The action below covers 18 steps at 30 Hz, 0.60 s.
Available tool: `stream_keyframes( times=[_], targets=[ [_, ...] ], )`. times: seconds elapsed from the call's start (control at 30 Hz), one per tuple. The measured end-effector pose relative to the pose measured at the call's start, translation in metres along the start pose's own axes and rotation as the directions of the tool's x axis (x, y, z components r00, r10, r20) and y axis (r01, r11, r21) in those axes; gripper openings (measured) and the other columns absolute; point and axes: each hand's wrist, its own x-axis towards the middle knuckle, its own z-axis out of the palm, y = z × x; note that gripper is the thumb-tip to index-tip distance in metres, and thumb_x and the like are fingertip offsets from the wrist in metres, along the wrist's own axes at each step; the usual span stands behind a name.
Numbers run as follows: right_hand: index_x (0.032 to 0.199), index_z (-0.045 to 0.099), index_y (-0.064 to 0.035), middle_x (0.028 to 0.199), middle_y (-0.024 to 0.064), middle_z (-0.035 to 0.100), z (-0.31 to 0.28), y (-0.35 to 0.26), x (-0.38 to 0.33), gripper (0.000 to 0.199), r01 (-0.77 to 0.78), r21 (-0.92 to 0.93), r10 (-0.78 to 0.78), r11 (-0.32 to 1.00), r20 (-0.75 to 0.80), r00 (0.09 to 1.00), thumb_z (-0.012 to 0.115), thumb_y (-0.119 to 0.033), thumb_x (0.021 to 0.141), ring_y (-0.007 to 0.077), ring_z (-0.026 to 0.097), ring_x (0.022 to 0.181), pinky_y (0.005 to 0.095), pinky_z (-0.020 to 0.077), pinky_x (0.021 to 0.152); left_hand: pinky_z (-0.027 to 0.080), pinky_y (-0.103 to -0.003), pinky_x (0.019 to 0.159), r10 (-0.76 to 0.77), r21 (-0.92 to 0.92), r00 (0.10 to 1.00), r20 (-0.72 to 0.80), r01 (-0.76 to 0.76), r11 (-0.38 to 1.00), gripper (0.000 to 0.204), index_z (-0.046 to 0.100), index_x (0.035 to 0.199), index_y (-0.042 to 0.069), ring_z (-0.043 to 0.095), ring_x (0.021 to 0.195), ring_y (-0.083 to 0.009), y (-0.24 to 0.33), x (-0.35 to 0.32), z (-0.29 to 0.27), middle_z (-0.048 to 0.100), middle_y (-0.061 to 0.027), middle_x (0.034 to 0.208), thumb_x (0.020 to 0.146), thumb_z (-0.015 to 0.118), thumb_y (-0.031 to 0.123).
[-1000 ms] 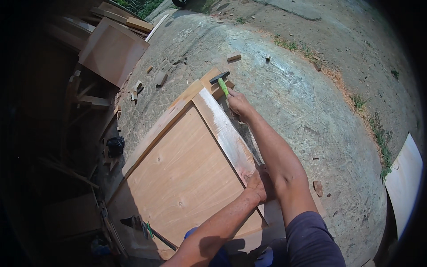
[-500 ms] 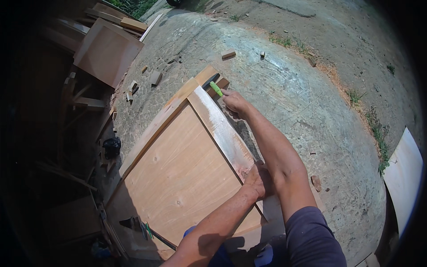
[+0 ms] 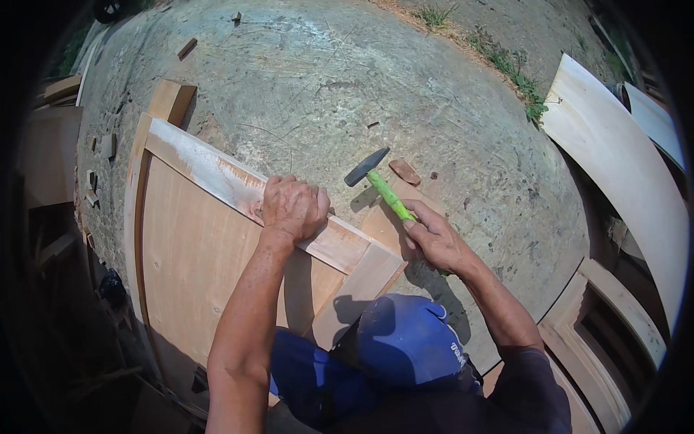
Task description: The person assembles a wooden frame by cutting a piece of wood with a hand saw and then nailing it to a larger board using a hammer. They also use a clamp to secure the wood pieces during the process.
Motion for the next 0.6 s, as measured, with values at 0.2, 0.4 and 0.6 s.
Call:
stream_keyframes(
  times=[0.2, 0.4, 0.6],
  targets=[
    [0.159, 0.031, -0.0225, 0.075, 0.0012, 0.054, -0.005, 0.029, -0.046, 0.054, -0.079, -0.034, 0.080, 0.996, 0.044, 0.996, 0.044, -0.023, 0.106, 0.0099, 0.052, 0.065, 0.0274, 0.0480, 0.064, 0.043, -0.042, 0.083, -0.008, 0.045, 1.000, 0.012, 0.007, 0.999, 0.037, 0.076, 0.070, 0.010, 0.065, 0.080, -0.0274, 0.002, -0.001, -0.004, 0.072, -0.0110, 0.076, 0.087, 0.051, 0.032],
    [0.157, 0.032, -0.0196, 0.134, 0.0169, 0.060, -0.005, 0.023, -0.048, 0.053, -0.080, -0.154, 0.092, 0.985, 0.072, 0.993, 0.044, -0.020, 0.105, 0.0260, 0.061, 0.115, 0.0356, 0.0458, 0.101, 0.043, -0.043, 0.083, 0.005, 0.080, 1.000, 0.011, -0.006, 0.997, 0.037, 0.075, 0.071, 0.009, 0.066, 0.081, -0.0279, 0.005, -0.001, -0.002, 0.072, -0.0110, 0.077, 0.088, 0.050, 0.030],
    [0.157, 0.031, -0.0191, 0.150, 0.0185, 0.050, -0.002, 0.047, -0.048, 0.055, 0.043, -0.182, -0.032, 0.982, 0.062, 0.998, 0.044, -0.019, 0.104, 0.0295, 0.052, 0.134, 0.0363, 0.0406, 0.109, 0.042, -0.042, 0.085, -0.025, 0.074, 0.998, 0.052, 0.021, 0.997, 0.040, 0.077, 0.074, 0.011, 0.066, 0.085, -0.0264, 0.007, -0.001, -0.004, 0.074, -0.0102, 0.079, 0.091, 0.048, 0.032]
  ],
)
